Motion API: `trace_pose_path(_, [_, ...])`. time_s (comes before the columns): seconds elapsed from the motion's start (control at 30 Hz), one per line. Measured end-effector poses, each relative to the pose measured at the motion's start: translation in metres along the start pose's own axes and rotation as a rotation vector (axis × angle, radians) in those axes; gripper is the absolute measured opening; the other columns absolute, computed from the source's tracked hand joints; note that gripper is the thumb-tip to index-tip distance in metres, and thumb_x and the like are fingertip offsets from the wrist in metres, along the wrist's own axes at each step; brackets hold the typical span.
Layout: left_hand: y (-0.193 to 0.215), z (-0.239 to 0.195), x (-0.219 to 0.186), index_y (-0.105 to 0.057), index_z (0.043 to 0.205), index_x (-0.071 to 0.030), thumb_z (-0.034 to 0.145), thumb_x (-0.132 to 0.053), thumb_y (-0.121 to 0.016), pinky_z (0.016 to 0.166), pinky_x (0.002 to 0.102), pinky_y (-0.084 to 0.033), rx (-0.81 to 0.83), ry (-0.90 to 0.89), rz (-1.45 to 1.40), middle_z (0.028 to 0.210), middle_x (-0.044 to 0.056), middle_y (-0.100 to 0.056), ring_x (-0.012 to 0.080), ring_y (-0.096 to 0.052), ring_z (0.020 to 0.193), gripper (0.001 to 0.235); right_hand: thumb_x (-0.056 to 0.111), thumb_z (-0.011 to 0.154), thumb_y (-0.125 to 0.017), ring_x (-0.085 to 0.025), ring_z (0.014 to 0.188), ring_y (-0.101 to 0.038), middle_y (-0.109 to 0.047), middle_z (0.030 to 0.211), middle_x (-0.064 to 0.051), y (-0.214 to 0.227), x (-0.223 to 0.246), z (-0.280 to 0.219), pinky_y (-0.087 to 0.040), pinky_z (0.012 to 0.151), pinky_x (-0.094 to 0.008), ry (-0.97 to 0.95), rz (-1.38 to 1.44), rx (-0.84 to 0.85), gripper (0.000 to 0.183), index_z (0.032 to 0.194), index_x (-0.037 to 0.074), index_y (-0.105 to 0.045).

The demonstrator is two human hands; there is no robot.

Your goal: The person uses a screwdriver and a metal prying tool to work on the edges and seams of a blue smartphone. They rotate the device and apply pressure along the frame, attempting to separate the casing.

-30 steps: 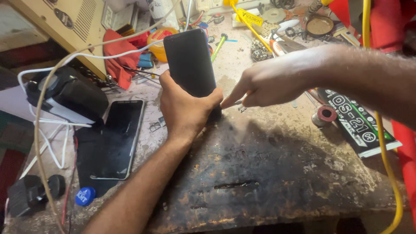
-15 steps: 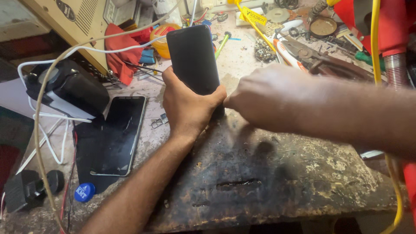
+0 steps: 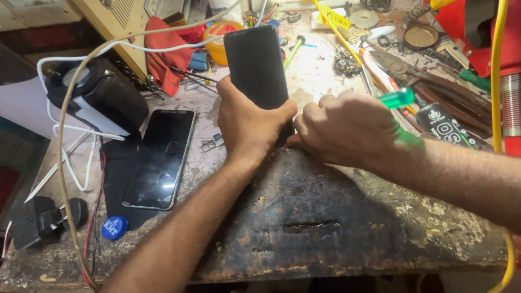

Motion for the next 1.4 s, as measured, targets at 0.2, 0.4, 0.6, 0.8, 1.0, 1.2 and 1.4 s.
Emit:
trace_pose_path(0.2, [0.0,0.001,-0.004,-0.04,0.122,0.002,0.056,-0.039,-0.09,0.088,0.042,-0.056,0.001,0.016,0.015,0.108,0.018,-0.066,0.0325,-0.07,0.098,0.093,0.063,0.102,-0.032,-0.005,0.035,-0.054,-0.056,0.05,0.002,-0.016,0.004,-0.004,-0.043,0.027,-0.025,0.037,-0.121,0.024,0.066,0.078,0.011,-0.066])
trace_pose_path(0.4, [-0.001,0.001,-0.003,-0.042,0.122,0.001,0.057,-0.04,-0.09,0.087,0.044,-0.055,0.021,0.027,0.051,0.107,0.018,-0.067,0.0337,-0.07,0.097,0.09,0.062,0.102,-0.039,-0.008,0.039,-0.058,-0.06,0.055,0.0,-0.012,0.002,-0.002,-0.044,0.029,-0.027,0.024,-0.048,-0.034,0.063,0.08,0.011,-0.068])
trace_pose_path(0.6, [0.002,0.0,-0.006,-0.041,0.123,0.002,0.06,-0.04,-0.091,0.084,0.044,-0.056,0.023,-0.041,-0.009,0.107,0.019,-0.068,0.033,-0.072,0.094,0.091,0.048,0.097,-0.055,-0.02,0.065,-0.071,-0.068,0.074,-0.003,0.01,0.007,-0.007,-0.055,0.049,-0.034,-0.14,0.192,0.035,0.042,0.081,0.012,-0.068])
trace_pose_path(0.8, [0.001,0.0,-0.004,-0.04,0.124,0.001,0.06,-0.039,-0.09,0.085,0.043,-0.057,0.035,-0.052,-0.027,0.107,0.018,-0.068,0.0322,-0.073,0.094,0.091,0.021,0.087,-0.061,-0.022,0.067,-0.073,-0.07,0.08,-0.005,0.023,0.012,-0.013,-0.057,0.055,-0.036,-0.179,0.191,0.162,0.02,0.101,0.009,-0.068])
trace_pose_path(1.0, [0.004,0.003,-0.004,-0.039,0.125,0.001,0.059,-0.04,-0.093,0.088,0.044,-0.055,0.008,-0.067,-0.033,0.108,0.019,-0.067,0.0326,-0.071,0.097,0.094,0.012,0.099,-0.059,-0.025,0.076,-0.073,-0.072,0.087,-0.007,0.007,-0.03,-0.005,-0.059,0.071,-0.041,-0.268,0.713,0.013,0.022,0.119,0.013,-0.068])
trace_pose_path(1.2, [0.006,0.002,-0.002,-0.039,0.125,0.0,0.061,-0.038,-0.091,0.085,0.043,-0.057,0.04,-0.083,-0.073,0.106,0.018,-0.068,0.0309,-0.073,0.093,0.091,0.01,0.095,-0.067,-0.03,0.085,-0.068,-0.069,0.093,-0.014,-0.032,-0.037,-0.011,-0.056,0.074,-0.043,-0.35,0.734,-0.25,0.015,0.107,0.007,-0.075])
trace_pose_path(1.4, [0.007,-0.002,-0.004,-0.038,0.128,0.0,0.061,-0.035,-0.092,0.084,0.043,-0.058,0.042,-0.184,-0.09,0.106,0.019,-0.068,0.0322,-0.073,0.093,0.093,0.013,0.089,-0.074,-0.033,0.091,-0.067,-0.071,0.096,-0.014,-0.036,-0.034,-0.009,-0.054,0.081,-0.045,-0.294,0.671,-0.34,0.018,0.106,0.006,-0.076])
Point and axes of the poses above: each hand's wrist, its own z-axis towards the middle knuckle, its own y-axis out of the back of the hand, x = y × z, the point moved 3 cm from there along z, towards the middle knuckle
